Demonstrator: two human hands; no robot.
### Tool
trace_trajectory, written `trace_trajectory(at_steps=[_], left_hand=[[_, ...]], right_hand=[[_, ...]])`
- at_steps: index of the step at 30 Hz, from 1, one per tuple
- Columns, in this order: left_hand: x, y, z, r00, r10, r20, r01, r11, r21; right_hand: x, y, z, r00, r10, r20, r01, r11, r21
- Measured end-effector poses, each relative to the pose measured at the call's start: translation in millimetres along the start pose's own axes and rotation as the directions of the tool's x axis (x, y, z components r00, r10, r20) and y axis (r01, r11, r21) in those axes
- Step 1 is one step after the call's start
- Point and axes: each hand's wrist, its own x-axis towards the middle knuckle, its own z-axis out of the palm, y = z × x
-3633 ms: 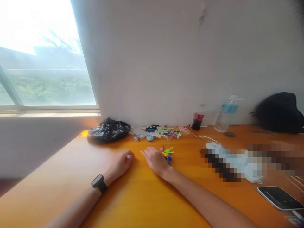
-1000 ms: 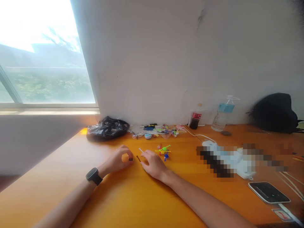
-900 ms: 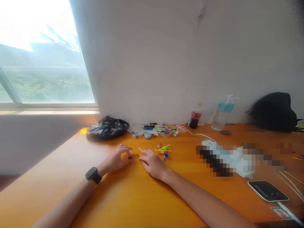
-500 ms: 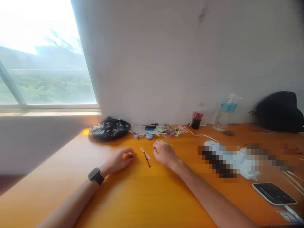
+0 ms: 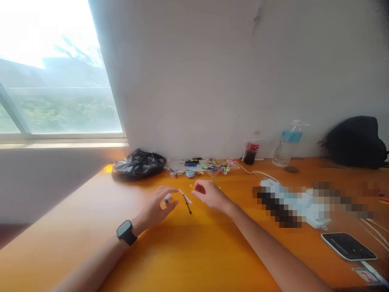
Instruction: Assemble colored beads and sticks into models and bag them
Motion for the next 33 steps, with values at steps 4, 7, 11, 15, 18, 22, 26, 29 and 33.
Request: trace_trajectory(at_steps=[4,7,11,15,18,22,26,29,33], left_hand=[[0,19,3.9,0.999,0.038,0.001,-0.038,0.998,-0.057],[1,20,7.3,1.000,0.029,0.010,-0.028,0.995,-0.094],[0,15,6.5,1.000,0.010,0.015,-0.008,0.991,-0.131],[0,18,2.5,0.997,0.036,0.066,-0.024,0.983,-0.183],[1,21,1.3,0.996,0.026,0.086,-0.010,0.985,-0.170],[1,20,0.8,0.993,0.033,0.109,-0.024,0.996,-0.082],[1,17,-0.8,0.988,0.029,0.154,-0.020,0.998,-0.057],[0,17,-2.8,0.987,0.016,0.162,-0.003,0.997,-0.078],[1,17,-4.7,0.984,0.003,0.178,0.021,0.991,-0.131]], right_hand=[[-1,-13,27,0.998,0.014,0.054,-0.037,0.892,0.451],[-4,-16,45,0.989,0.048,0.139,-0.126,0.764,0.632],[-6,-15,59,0.982,0.085,0.169,-0.181,0.680,0.711],[-6,-17,66,0.984,0.100,0.148,-0.178,0.625,0.760],[-6,-19,71,0.977,0.142,0.159,-0.213,0.609,0.765],[-7,-19,79,0.974,0.130,0.185,-0.226,0.612,0.758],[-7,-17,84,0.973,0.117,0.197,-0.227,0.605,0.763],[-7,-16,82,0.979,0.093,0.179,-0.198,0.614,0.764],[-6,-17,79,0.985,0.082,0.153,-0.171,0.611,0.773]])
